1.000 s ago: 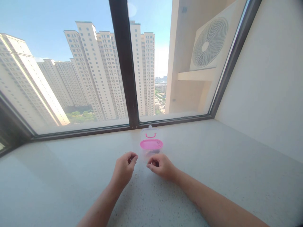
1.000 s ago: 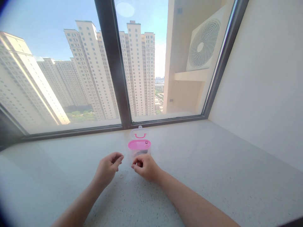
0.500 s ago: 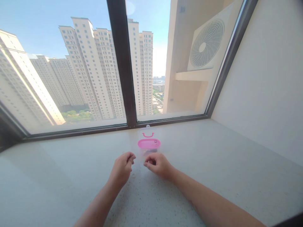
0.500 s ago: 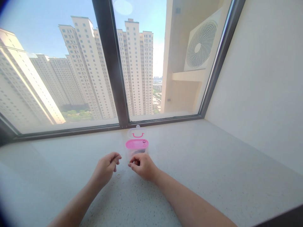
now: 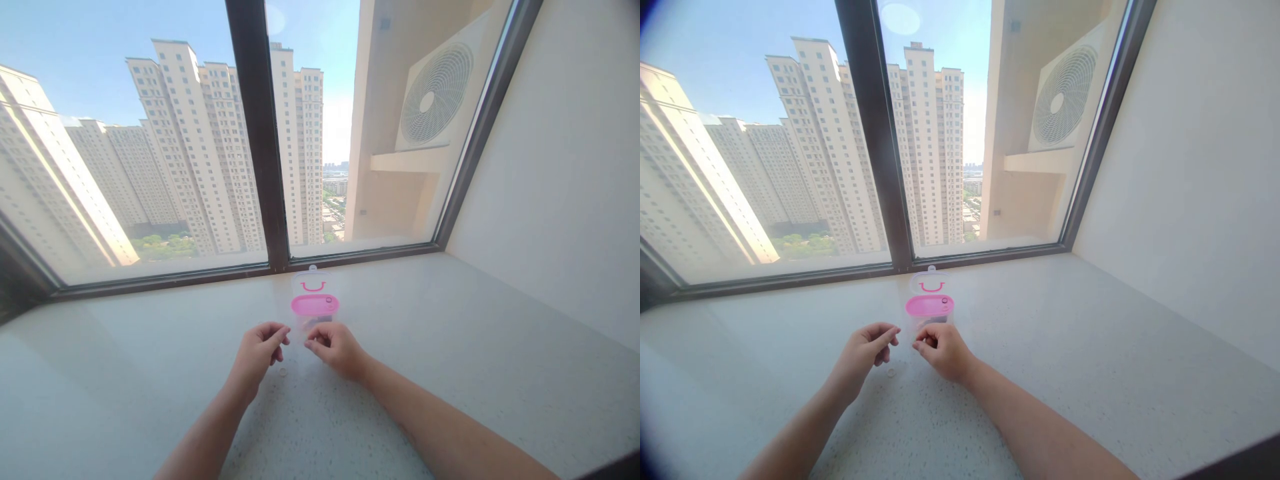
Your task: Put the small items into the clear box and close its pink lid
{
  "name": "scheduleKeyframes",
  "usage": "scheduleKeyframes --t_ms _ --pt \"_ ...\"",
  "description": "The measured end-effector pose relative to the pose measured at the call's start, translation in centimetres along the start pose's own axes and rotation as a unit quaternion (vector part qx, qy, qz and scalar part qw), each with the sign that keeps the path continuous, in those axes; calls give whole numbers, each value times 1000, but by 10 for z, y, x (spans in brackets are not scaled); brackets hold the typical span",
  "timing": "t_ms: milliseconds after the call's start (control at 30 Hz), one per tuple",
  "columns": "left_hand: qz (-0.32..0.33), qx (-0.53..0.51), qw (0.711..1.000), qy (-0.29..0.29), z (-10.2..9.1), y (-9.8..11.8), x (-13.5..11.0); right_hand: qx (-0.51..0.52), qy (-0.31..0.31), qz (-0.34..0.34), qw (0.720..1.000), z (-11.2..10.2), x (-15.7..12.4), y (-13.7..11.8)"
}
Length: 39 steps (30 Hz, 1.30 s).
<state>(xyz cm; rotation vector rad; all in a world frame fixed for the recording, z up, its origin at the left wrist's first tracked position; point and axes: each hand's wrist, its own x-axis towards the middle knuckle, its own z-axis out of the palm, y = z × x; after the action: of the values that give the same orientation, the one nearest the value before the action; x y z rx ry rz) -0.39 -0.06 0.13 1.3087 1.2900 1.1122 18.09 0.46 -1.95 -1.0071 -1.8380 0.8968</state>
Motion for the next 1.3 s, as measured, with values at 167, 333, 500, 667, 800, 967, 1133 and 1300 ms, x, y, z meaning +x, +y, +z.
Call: scheduleKeyframes --t_ms 167,333,500,667,800,967,1133,1300 --pt "-48 -96 994 -7 0 2 -1 28 42 -7 999 0 0 1" --pt "-65 -119 991 -5 -1 3 -3 58 62 9 996 -1 -1 2" --pt "-63 -116 991 -5 0 6 -5 63 50 17 997 -2 0 0" --pt "-63 -114 991 -12 0 6 -5 60 54 23 996 -2 1 -1" --pt "-64 -111 992 -16 0 6 -5 67 56 38 995 -2 2 0" --pt "-64 -111 992 -19 0 5 -6 57 60 26 996 -3 1 0" --pt "-67 -117 991 -18 0 7 -7 47 93 17 994 -2 0 2" --pt "-60 -135 989 -33 1 9 -8 31 84 8 996 -1 1 3"
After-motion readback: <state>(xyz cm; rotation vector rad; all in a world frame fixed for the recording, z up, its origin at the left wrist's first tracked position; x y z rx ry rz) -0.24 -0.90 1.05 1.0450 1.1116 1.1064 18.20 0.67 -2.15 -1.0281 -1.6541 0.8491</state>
